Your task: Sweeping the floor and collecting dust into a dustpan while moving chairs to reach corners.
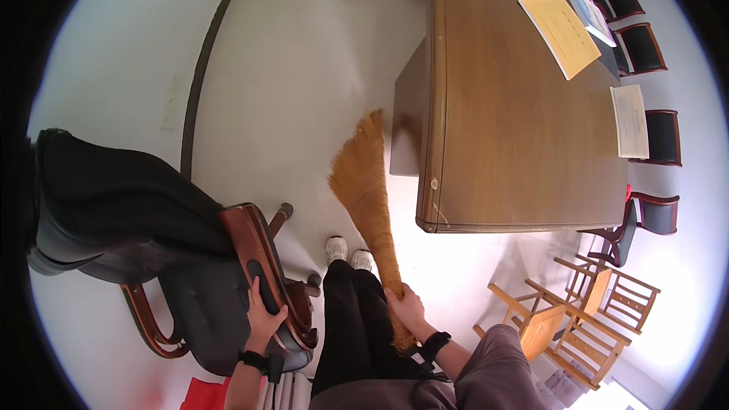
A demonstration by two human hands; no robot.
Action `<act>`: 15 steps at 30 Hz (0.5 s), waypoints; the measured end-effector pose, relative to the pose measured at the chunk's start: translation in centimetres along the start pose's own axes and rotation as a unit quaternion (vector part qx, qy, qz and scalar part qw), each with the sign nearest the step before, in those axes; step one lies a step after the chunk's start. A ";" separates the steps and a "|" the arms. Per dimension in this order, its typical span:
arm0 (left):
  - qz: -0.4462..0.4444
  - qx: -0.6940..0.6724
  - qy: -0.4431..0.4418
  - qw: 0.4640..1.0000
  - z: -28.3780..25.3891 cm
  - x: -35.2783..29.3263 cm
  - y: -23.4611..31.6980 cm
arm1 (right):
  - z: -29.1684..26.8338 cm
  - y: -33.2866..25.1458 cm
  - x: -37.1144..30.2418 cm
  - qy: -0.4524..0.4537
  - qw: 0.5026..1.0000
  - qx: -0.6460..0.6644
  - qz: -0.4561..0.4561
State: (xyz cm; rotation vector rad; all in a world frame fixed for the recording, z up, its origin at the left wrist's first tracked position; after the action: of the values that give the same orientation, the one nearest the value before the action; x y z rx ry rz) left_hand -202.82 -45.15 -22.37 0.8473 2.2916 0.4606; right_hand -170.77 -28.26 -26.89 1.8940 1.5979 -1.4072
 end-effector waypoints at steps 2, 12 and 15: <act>-0.038 -0.013 -0.027 0.999 0.5 0.1 0.2 | 2.0 -2.2 2.3 -0.016 0.999 0.038 0.000; -0.012 0.007 0.000 1.000 0.6 0.1 -0.3 | 13.0 -28.3 25.1 -0.055 0.968 0.203 -0.134; 0.040 -0.024 -0.006 0.999 1.4 0.3 0.0 | 12.5 -29.5 29.3 -0.079 0.955 0.265 -0.105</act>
State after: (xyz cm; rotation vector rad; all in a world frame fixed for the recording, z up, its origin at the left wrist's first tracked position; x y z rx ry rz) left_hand -202.05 -44.78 -23.52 0.9174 2.2340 0.5412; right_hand -205.24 -10.12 -46.06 1.8402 1.4797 -2.2001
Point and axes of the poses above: each hand's wrist, its own x-axis towards the middle knuckle, its own z-axis out of the palm, y = z × x, the point moved 6 cm from there along x, towards the middle knuckle, and after that the axes turned 1 degree about x, right-handed, at the moved point
